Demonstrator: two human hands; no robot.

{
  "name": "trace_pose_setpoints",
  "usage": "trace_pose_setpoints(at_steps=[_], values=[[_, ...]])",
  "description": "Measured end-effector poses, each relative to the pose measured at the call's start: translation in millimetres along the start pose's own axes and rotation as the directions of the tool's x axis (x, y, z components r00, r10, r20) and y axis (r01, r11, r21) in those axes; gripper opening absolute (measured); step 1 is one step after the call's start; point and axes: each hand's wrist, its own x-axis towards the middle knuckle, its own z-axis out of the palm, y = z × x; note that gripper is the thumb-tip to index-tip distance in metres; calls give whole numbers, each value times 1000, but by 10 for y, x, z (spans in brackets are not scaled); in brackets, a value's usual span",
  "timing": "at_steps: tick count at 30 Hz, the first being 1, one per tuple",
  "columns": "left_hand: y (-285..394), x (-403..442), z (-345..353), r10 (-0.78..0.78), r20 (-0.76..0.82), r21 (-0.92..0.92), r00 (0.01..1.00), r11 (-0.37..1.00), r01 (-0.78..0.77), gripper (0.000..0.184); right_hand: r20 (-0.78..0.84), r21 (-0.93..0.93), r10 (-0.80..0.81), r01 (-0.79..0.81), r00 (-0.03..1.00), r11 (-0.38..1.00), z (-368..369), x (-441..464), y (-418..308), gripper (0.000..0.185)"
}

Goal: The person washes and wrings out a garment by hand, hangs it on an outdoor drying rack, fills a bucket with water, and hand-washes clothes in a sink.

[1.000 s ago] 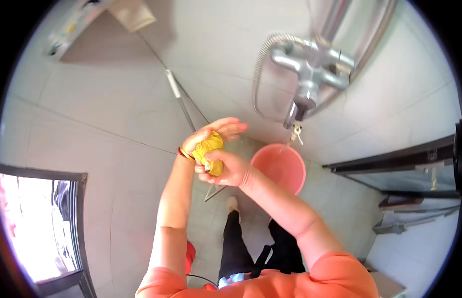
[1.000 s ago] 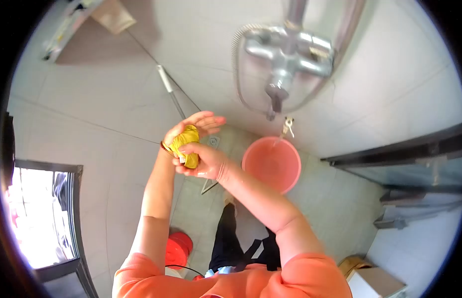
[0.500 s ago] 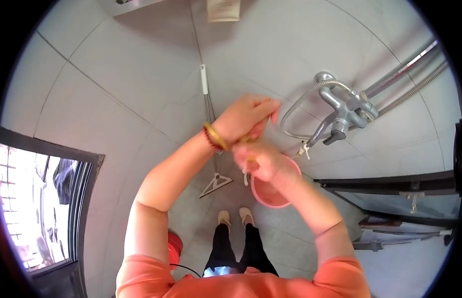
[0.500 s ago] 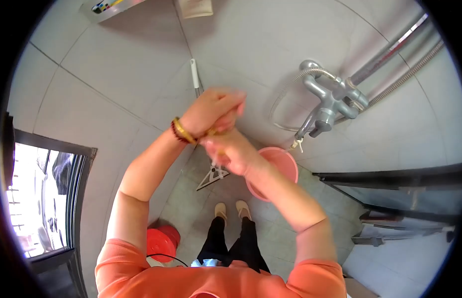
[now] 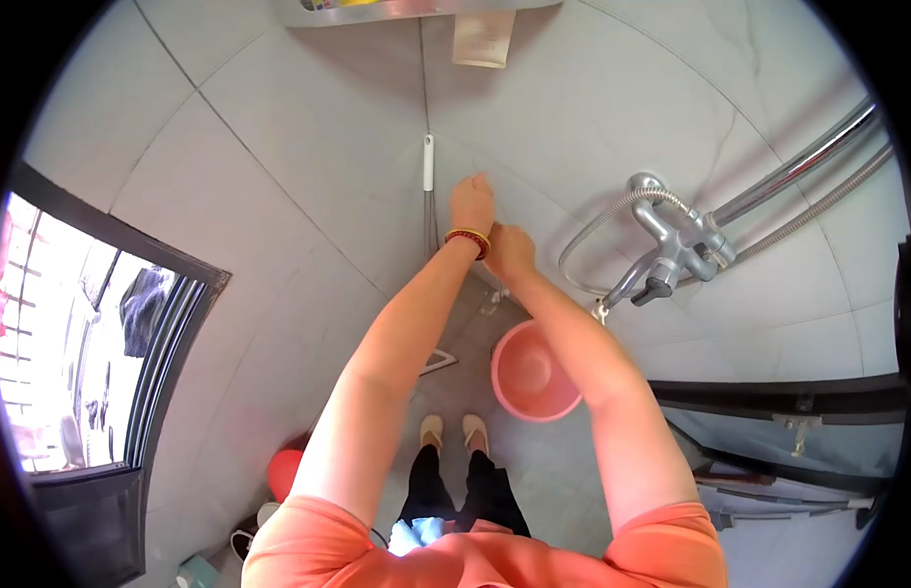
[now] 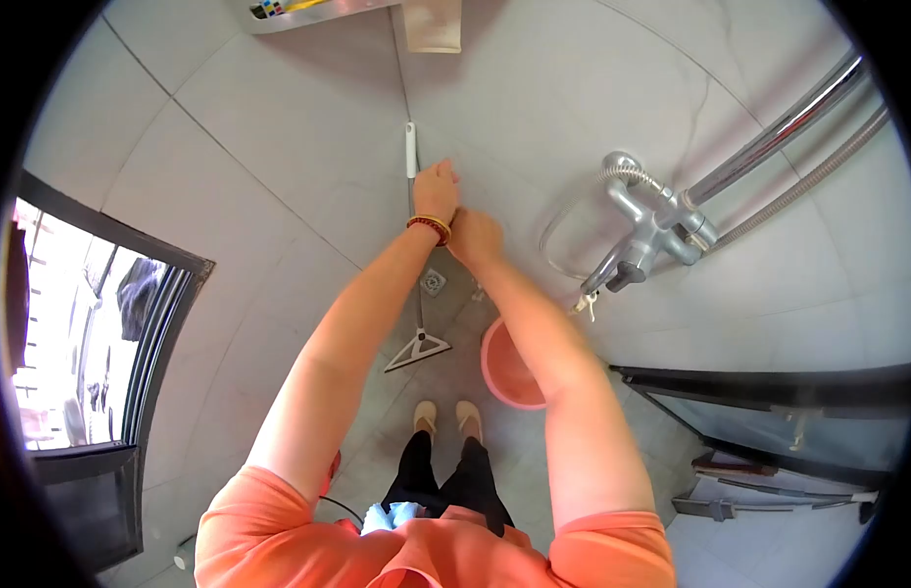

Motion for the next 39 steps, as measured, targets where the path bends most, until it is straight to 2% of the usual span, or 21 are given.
trace_pose_setpoints(at_steps=[1, 3, 6, 9, 10, 12, 13, 15, 18, 21, 24, 27, 28, 31, 34, 35, 36, 37, 39], values=[[61, -16, -51, -111, 44, -127, 993, 985, 116, 34, 18, -12, 2, -1, 1000, 1000, -24, 18, -16, 22], [173, -81, -178, -303, 168, -354, 938, 869, 345, 33, 56, -33, 5, -3, 998, 999, -79, 46, -53, 26], [-52, -29, -249, -101, 127, -252, 987, 959, 131, 31, 103, -21, 94, -92, 990, 996, -209, 73, -161, 29], [304, -218, -713, -416, 283, -116, 864, 880, 462, 34, -19, 298, 31, -24, 999, 954, -232, 69, -32, 38], [344, -280, -861, -443, 429, -208, 787, 800, 563, 43, 89, 490, 49, -87, 995, 867, -380, 49, -88, 42], [580, -514, -1063, -329, 556, -188, 763, 844, 502, 44, 320, 769, 8, -264, 948, 582, -755, -71, -303, 50], [680, -600, -1147, -270, 612, -184, 744, 866, 465, 45, 363, 786, -23, -293, 931, 545, -853, -121, -396, 47], [746, -684, -1307, -210, 548, -181, 810, 915, 360, 38, 447, 805, -96, -354, 889, 475, -988, -219, -566, 41], [725, -777, -1691, -171, 380, -206, 909, 942, 263, 27, 430, 902, -203, -408, 880, 141, -1008, -254, -621, 38], [779, -950, -2162, -152, 213, -147, 965, 972, 186, 20, 438, 892, -281, -452, 854, 19, -1034, -250, -717, 36], [910, -1185, -2506, -128, 76, -120, 989, 983, 137, 21, 478, 860, -355, -510, 803, 5, -1114, -390, -1081, 36], [1047, -1403, -2922, -71, -32, -203, 997, 977, 63, 21, 423, 876, -474, -483, 772, -5, -1211, -459, -1369, 37], [1122, -1505, -3046, -52, -104, -160, 993, 987, 35, 21, 422, 867, -519, -498, 744, -8, -1226, -466, -1465, 38], [1091, -1743, -3414, -19, -185, -109, 983, 994, -1, 20, 426, 841, -604, -540, 673, -9, -1184, -575, -1744, 39], [1171, -2026, -3783, -86, -352, -359, 932, 932, -49, 17, 432, 825, -629, -565, 646, -13, -1104, -692, -2081, 36], [1186, -2112, -3938, -99, -303, -521, 948, 850, -78, 14, 448, 805, -638, -593, 626, -17, -1112, -736, -2161, 36], [1211, -2242, -4057, -135, -275, -584, 952, 810, -54, 13, 465, 783, -647, -621, 604, -18, -1105, -780, -2236, 36], [1335, -2413, -4142, -168, -248, -647, 954, 762, -33, 12, 518, 788, -620, -611, 589, 77, -1062, -830, -2314, 33], [1236, -2591, -4337, -156, -230, -642, 961, 766, -29, 12, 620, 767, -551, -578, 558, 279, -933, -943, -2449, 29]])
